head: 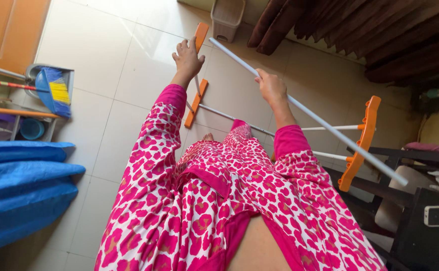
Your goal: The person kneels on the floor and first wipes an orange bar of a folding clothes-drying rack with a blue cloth. They then unfold the rack's legs, attach and seat the white metal rails into the orange end frames, and stand the assembled rack upright near the window.
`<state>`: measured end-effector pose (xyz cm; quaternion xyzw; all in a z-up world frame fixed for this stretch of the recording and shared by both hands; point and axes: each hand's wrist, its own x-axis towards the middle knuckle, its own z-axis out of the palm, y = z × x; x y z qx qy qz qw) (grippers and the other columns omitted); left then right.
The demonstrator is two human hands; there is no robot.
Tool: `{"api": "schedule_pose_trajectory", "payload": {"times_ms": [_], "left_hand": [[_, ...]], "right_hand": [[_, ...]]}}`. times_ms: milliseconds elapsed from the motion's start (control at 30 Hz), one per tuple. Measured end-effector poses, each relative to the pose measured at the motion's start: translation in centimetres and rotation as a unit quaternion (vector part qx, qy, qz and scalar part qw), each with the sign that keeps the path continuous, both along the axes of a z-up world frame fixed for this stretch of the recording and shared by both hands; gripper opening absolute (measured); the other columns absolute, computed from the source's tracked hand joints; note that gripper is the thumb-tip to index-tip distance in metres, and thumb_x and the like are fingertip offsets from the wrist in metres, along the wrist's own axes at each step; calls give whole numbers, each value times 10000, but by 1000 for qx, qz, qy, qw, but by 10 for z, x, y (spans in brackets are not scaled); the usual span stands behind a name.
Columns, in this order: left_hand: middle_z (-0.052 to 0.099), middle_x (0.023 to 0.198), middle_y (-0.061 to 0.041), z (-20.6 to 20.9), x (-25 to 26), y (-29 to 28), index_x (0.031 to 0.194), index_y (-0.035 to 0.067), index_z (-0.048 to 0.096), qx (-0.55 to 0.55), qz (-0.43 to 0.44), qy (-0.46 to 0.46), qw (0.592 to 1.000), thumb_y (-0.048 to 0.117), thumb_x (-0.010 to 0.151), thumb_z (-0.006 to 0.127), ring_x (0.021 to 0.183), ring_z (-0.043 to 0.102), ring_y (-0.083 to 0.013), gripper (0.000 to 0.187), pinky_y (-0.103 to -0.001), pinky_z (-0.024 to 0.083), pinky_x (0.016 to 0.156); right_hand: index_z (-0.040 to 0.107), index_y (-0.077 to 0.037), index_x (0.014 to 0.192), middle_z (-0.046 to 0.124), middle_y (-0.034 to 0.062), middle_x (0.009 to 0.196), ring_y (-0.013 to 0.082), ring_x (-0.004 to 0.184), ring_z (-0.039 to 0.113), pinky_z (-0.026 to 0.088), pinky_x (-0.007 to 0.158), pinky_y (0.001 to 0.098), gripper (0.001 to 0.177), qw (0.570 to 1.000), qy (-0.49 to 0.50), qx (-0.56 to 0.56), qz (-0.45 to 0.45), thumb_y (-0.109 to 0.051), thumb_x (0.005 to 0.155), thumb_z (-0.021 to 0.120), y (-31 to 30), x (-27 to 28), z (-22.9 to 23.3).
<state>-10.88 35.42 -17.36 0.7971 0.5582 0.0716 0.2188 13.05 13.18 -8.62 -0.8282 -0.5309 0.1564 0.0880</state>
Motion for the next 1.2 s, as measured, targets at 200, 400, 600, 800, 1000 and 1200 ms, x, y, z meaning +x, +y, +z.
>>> {"api": "schedule_pose_trajectory", "payload": {"times_ms": [200,400,600,800,1000,1200], "left_hand": [[472,1475,-149,-29,0,22,1554,235,364,3,22,-41,999,268,932,697,1370,434,-373,706,-643,375,1040],[555,1349,-163,-34,-12,27,1553,186,354,-34,22,-88,995,134,975,605,1204,568,-415,632,-605,437,977],[557,1342,-199,-34,-8,30,1530,135,427,-41,25,-99,994,3,960,559,1179,559,-435,600,-475,486,1019],[547,1361,-202,-35,-12,28,1517,111,455,-28,23,-106,994,-40,930,555,1196,539,-421,614,-473,488,1013],[528,1389,-174,-29,-9,25,1529,119,435,-45,35,-92,994,-39,914,550,1216,519,-403,645,-484,469,1022],[527,1403,-158,-30,-10,24,1533,119,438,-44,32,-102,993,0,955,557,1218,513,-409,602,-480,463,1041]], "right_hand": [[634,-314,1338,739,155,1013,418,924,700,534,760,556,341,1000,-19,4,20,-397,1010,596,22,-1,-3],[633,-314,1340,740,147,1023,412,939,696,532,781,552,360,1000,0,2,23,-408,995,591,34,3,-6],[632,-300,1337,737,137,1030,403,953,694,530,781,551,356,999,-16,-40,34,-399,998,589,48,13,-21],[640,-294,1346,749,127,1011,390,942,700,530,786,544,346,999,10,-13,47,-384,1015,588,58,20,-27],[652,-306,1332,742,131,990,395,917,696,530,757,544,348,998,7,-7,57,-393,998,604,60,29,-22],[651,-334,1340,746,123,977,386,911,700,533,769,535,358,999,17,-11,50,-411,992,611,64,37,-23]]}}
